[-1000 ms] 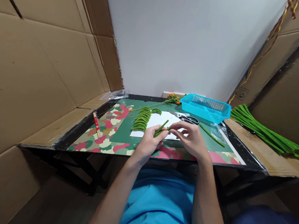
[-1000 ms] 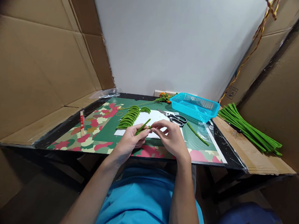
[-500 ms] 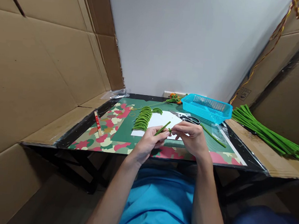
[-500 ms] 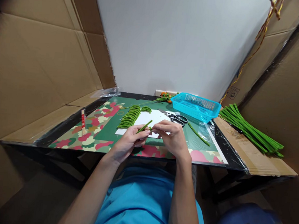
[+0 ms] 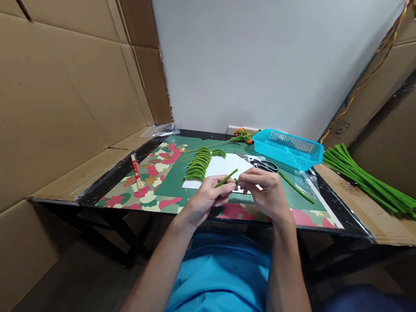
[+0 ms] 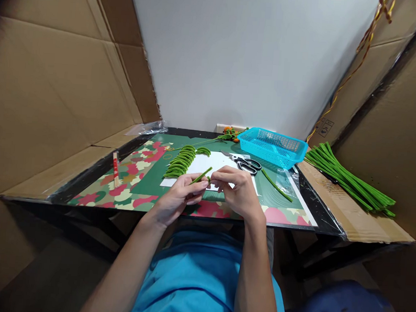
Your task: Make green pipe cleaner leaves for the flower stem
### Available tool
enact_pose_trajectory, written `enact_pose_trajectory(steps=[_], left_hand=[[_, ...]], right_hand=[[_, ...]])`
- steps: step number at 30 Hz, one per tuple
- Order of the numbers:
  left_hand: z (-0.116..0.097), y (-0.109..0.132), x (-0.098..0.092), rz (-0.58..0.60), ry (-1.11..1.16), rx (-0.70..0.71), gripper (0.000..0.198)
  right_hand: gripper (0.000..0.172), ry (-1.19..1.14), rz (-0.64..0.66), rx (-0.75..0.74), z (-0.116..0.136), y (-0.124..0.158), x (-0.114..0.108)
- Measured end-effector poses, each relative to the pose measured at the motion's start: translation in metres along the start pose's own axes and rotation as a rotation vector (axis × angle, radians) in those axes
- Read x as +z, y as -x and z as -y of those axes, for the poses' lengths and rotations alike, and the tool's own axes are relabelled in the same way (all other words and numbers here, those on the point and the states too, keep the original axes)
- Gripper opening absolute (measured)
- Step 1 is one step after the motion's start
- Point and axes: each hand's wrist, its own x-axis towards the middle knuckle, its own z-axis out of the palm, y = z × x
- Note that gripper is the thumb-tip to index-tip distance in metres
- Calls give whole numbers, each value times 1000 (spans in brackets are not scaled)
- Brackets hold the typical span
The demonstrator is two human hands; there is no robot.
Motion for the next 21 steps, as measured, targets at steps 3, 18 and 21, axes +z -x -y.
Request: enact_pose_trajectory(steps=[3, 18, 21], left_hand=[[0, 0, 0, 0, -2, -5, 27], [5, -2, 4, -8, -121, 23, 35], [5, -3, 6, -45, -112, 26, 35]], right_hand=[[21, -4, 10, 16, 3, 0, -3], [20, 15, -28, 79, 7, -2, -5], [18, 39, -44, 73, 6, -1, -6]])
